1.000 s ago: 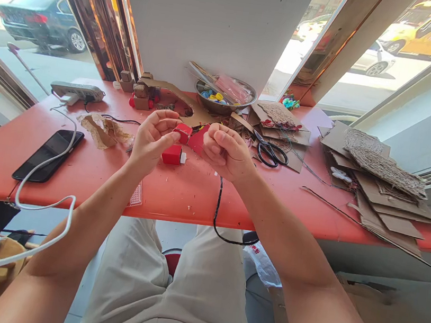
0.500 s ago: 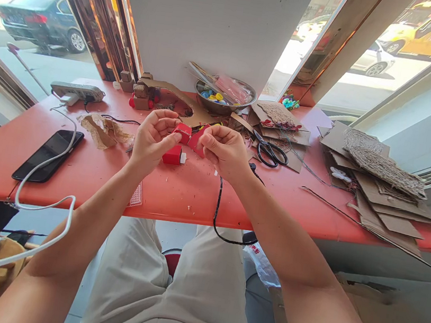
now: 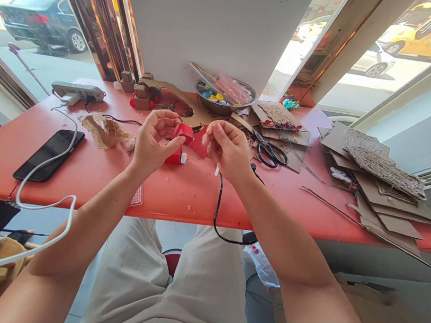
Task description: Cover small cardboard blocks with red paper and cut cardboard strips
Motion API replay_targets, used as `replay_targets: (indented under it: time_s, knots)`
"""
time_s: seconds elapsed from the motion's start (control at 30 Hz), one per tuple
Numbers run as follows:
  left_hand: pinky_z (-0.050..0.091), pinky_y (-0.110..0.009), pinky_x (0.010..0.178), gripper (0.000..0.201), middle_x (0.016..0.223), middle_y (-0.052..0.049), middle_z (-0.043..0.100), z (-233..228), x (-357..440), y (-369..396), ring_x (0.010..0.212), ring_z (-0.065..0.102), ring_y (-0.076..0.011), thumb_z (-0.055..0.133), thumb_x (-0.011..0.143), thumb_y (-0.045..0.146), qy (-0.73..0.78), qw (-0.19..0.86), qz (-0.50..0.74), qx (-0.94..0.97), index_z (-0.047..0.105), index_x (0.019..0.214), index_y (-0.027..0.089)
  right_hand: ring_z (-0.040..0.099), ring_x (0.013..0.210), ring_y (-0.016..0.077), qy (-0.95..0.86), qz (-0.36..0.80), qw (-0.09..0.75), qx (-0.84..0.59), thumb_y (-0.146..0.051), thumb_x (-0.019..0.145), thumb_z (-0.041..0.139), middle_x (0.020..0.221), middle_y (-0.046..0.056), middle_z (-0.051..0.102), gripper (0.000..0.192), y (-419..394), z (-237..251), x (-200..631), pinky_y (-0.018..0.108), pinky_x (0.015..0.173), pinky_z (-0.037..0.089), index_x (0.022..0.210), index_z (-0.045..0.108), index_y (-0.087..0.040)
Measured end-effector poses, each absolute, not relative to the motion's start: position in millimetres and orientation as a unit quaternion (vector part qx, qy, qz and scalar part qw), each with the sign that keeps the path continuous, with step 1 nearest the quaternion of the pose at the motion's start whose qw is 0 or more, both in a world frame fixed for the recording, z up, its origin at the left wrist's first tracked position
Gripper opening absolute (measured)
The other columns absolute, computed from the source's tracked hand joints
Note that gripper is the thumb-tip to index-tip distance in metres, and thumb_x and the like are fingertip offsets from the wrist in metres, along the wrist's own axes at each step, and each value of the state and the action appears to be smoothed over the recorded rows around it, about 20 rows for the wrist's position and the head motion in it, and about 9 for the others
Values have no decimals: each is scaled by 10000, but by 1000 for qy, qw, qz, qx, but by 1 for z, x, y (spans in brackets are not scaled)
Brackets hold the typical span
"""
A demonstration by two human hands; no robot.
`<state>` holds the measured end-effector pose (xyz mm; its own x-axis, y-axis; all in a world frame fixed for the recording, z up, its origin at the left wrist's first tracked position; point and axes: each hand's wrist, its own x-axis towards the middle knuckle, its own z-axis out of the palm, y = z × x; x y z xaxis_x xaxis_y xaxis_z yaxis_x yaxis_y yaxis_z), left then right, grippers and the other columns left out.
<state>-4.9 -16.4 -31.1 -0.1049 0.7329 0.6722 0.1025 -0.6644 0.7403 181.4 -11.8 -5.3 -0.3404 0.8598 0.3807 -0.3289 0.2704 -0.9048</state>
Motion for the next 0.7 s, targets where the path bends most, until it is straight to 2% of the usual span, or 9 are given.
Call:
replay_targets:
  time_s: [0.17, 0.33, 0.4, 0.5, 0.6, 0.7]
  knots:
    - [673, -314, 863, 378, 942, -7, 741, -32, -3, -17, 932, 775, -179, 831, 688, 279, 342, 248, 662, 620, 615, 998, 264, 358, 487, 63, -589, 546, 545, -241, -722, 789, 826, 547, -92, 392, 617, -12, -3, 182, 197, 430, 273, 665, 459, -241]
    - [671, -317, 868, 390, 957, -10, 723, -33, -5, -17, 936, 766, -179, 824, 697, 283, 338, 252, 652, 630, 610, 1023, 264, 290, 448, 58, -605, 543, 534, -232, -809, 761, 798, 509, -90, 338, 712, -12, -3, 182, 228, 419, 260, 574, 416, -238]
    - [671, -319, 868, 392, 953, -8, 727, -33, -5, -17, 934, 767, -179, 829, 693, 281, 340, 251, 652, 630, 610, 1018, 265, 303, 453, 65, -605, 543, 532, -236, -846, 734, 789, 510, -86, 344, 724, -12, -4, 181, 237, 423, 283, 564, 432, -240]
    - [672, -320, 871, 388, 951, -7, 736, -33, -5, -17, 929, 769, -178, 831, 690, 279, 339, 249, 655, 628, 611, 1010, 264, 325, 468, 66, -600, 548, 534, -235, -845, 682, 824, 529, -91, 380, 672, -9, -7, 181, 235, 438, 304, 623, 554, -233]
    - [674, -317, 868, 384, 959, -8, 735, -32, -5, -17, 917, 766, -173, 823, 696, 274, 331, 246, 654, 635, 615, 1018, 264, 382, 487, 61, -586, 553, 543, -235, -784, 620, 900, 559, -85, 468, 615, -8, -10, 179, 231, 463, 330, 706, 672, -220]
    - [677, -323, 874, 391, 971, -14, 737, -31, -5, -19, 938, 767, -181, 831, 697, 273, 321, 244, 651, 643, 618, 1025, 268, 459, 537, 66, -575, 536, 569, -242, -675, 569, 978, 626, -63, 579, 553, -8, -9, 179, 235, 518, 403, 713, 703, -218]
